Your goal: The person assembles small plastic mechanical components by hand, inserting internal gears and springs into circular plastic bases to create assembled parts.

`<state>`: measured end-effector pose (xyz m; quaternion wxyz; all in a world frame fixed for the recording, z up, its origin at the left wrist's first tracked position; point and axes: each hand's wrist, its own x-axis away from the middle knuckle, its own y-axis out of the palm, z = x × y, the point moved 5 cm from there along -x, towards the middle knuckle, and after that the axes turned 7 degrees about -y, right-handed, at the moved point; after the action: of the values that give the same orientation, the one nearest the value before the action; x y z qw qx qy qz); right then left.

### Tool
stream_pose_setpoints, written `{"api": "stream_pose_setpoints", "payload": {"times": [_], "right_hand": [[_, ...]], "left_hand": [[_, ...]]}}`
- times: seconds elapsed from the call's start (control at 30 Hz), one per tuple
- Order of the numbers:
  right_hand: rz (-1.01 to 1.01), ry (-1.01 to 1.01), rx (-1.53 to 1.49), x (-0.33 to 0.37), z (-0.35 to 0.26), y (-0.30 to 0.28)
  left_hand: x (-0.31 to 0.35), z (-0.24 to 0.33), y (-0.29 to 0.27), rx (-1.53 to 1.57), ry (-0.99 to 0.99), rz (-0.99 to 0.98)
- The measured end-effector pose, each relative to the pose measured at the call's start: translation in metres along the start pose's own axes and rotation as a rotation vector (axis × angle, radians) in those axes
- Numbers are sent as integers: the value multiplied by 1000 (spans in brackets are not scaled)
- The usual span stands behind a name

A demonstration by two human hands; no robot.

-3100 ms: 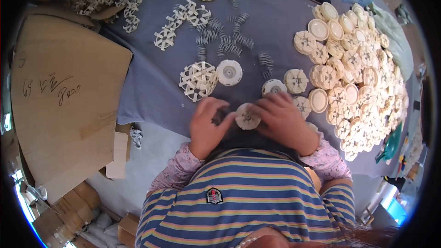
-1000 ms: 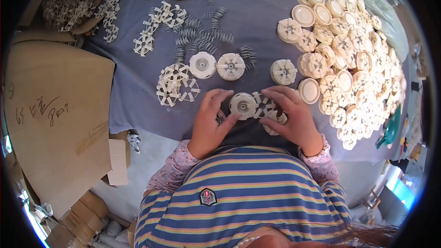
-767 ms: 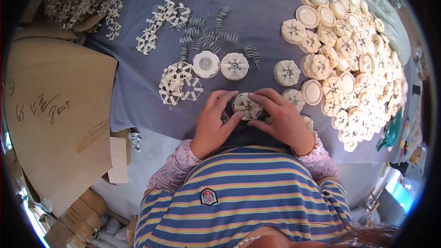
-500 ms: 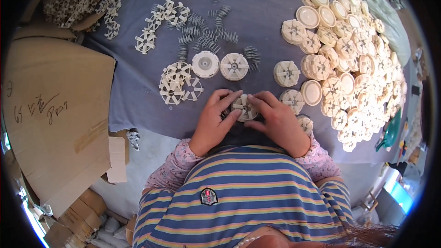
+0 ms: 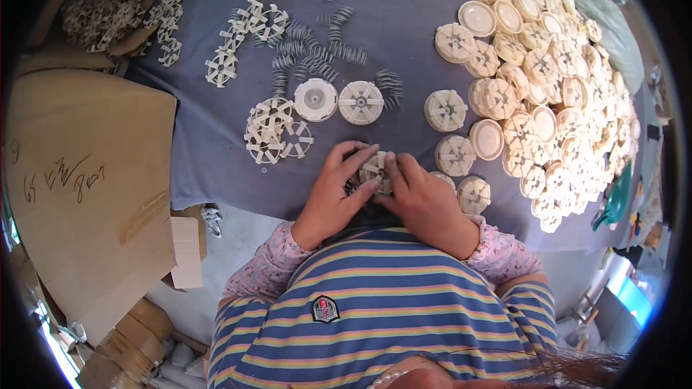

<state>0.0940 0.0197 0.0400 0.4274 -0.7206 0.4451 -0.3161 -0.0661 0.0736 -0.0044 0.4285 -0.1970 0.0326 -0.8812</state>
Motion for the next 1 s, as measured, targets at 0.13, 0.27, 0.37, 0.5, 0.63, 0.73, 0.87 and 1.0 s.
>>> {"api": "stream_pose_setpoints", "payload": {"times": [0.13,0.27,0.37,0.5,0.63,0.73,0.87,1.0], "right_hand": [[10,-14,144,8,-6,26],[12,-12,241,12,-9,29],[76,-23,99,12,-4,31],[114,-17,146,13,-6,35],[195,-34,142,10,-1,31],[191,-28,49,13,2,28],[232,-73,46,17,1,24],[199,-116,45,13,-2,24]], "left_hand": [[3,3,4,-36,9,43],[5,-5,11,-34,10,69],[8,-6,10,76,-27,55],[6,-3,13,221,-96,7],[6,-11,8,526,-244,-54],[14,-9,6,145,-38,35],[18,4,13,-223,89,265],[18,-1,13,-210,90,325]]}}
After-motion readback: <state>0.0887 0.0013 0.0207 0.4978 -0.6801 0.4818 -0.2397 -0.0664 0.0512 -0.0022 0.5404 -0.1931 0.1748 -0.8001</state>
